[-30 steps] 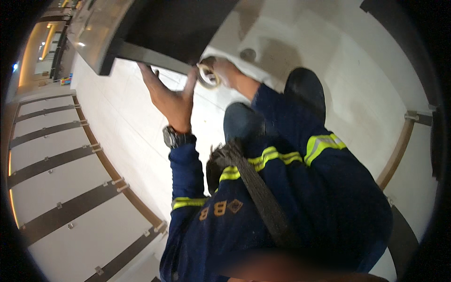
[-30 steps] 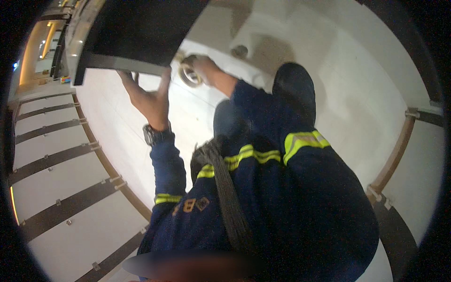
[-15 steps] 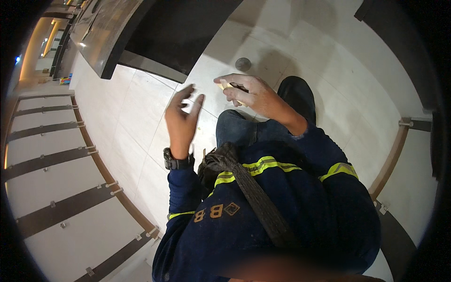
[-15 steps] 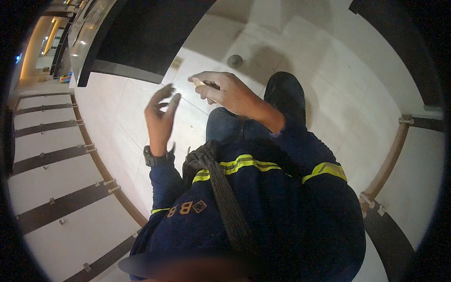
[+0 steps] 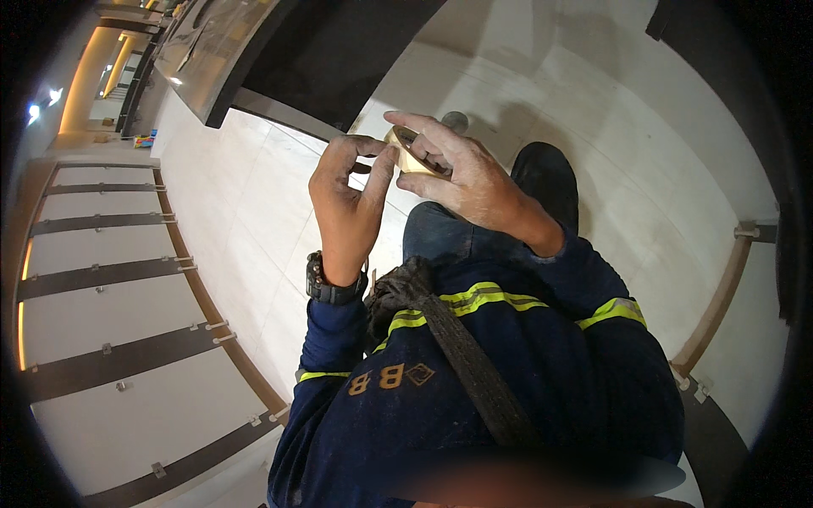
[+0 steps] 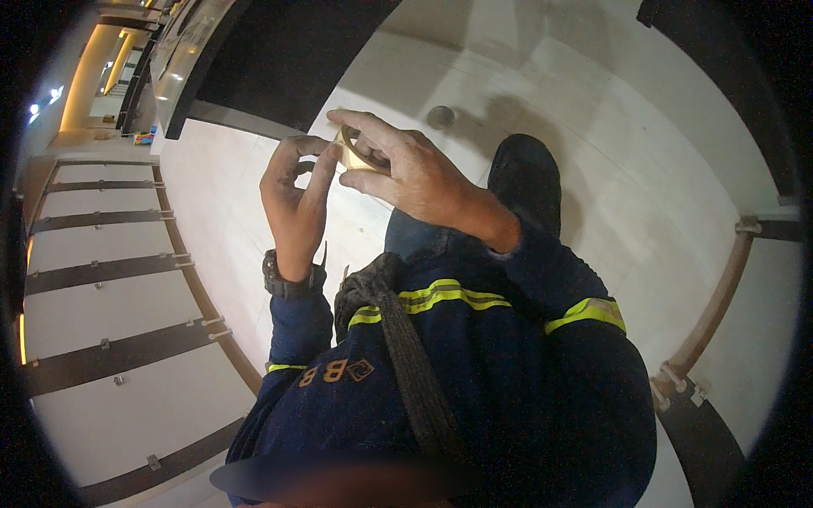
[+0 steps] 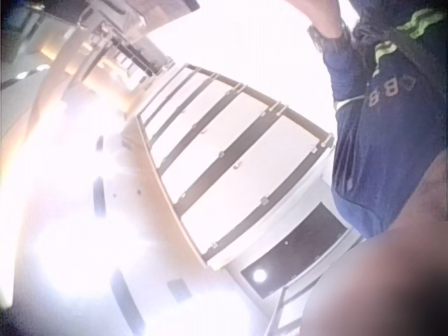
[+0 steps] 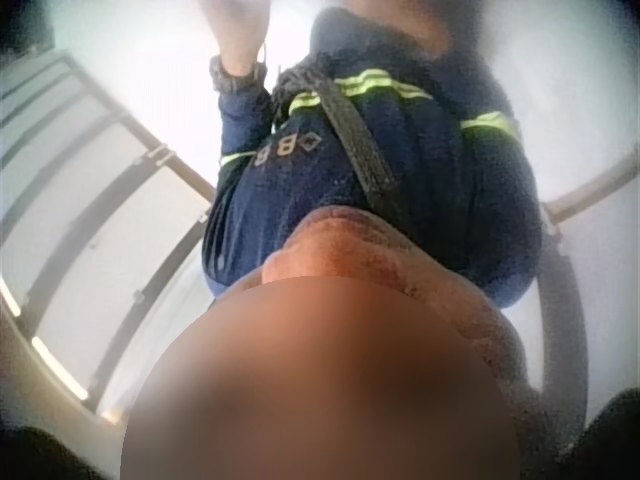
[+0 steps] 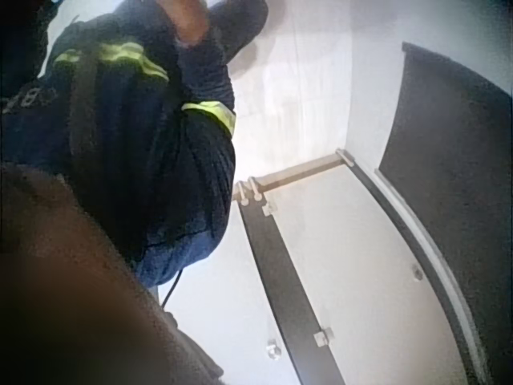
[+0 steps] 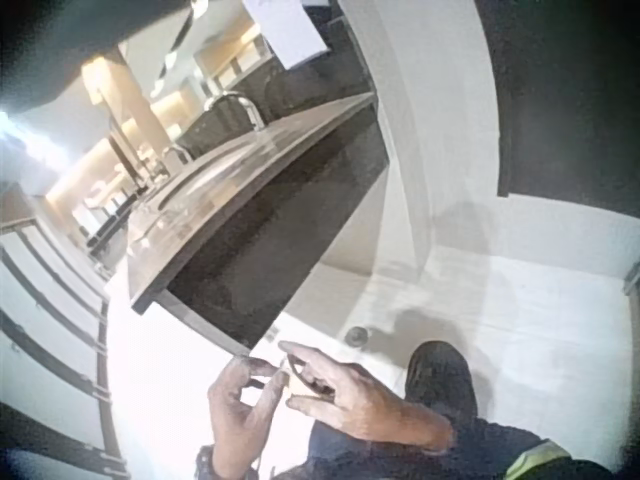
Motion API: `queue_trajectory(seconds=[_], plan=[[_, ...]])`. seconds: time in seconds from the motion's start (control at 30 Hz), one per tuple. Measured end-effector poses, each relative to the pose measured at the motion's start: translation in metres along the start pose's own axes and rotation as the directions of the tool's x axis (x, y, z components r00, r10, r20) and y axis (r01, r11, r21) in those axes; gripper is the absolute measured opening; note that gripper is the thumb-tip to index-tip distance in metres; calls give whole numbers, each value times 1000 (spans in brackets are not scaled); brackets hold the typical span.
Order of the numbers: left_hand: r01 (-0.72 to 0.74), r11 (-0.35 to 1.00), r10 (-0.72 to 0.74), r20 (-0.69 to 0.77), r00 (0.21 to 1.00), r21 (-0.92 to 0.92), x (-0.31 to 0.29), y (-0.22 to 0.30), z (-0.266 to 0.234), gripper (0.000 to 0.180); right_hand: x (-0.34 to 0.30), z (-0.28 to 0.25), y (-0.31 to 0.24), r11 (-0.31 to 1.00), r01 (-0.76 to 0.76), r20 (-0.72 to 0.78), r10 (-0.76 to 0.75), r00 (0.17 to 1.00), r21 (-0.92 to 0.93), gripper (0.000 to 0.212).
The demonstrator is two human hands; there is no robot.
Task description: The person scrapes the edge of a bathroom sink countertop with a small metal tool, then applies masking tape along the sink's perimeter. The person uses both hands to press the tape into place and smooth it along the curved edge.
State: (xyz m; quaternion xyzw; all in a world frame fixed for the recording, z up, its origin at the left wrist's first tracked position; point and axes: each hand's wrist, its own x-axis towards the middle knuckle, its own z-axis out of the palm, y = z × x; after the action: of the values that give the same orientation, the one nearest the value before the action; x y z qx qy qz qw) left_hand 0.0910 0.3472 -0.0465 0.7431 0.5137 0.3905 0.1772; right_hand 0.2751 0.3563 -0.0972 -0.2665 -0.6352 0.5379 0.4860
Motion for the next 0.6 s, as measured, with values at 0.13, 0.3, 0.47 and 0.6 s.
queue_trajectory(seconds=[0.13, 0.3, 0.47, 0.6], plan=[[-162, 986, 148, -209, 967, -51, 3, 1, 3, 8, -1, 4, 8, 999, 49, -49, -50, 998, -21, 59], [-387, 863, 454, -161, 876, 324, 26, 9, -9, 9, 7, 15, 28, 979, 89, -153, -118, 981, -183, 43], [-489, 545, 653, 21, 757, 681, 47, 23, -55, 14, 34, 17, -6, 974, 121, -134, -148, 980, -192, 31], [-511, 659, 722, -274, 636, 552, 77, 16, -88, 24, 64, 14, -36, 959, 119, -97, -148, 984, -257, 33]])
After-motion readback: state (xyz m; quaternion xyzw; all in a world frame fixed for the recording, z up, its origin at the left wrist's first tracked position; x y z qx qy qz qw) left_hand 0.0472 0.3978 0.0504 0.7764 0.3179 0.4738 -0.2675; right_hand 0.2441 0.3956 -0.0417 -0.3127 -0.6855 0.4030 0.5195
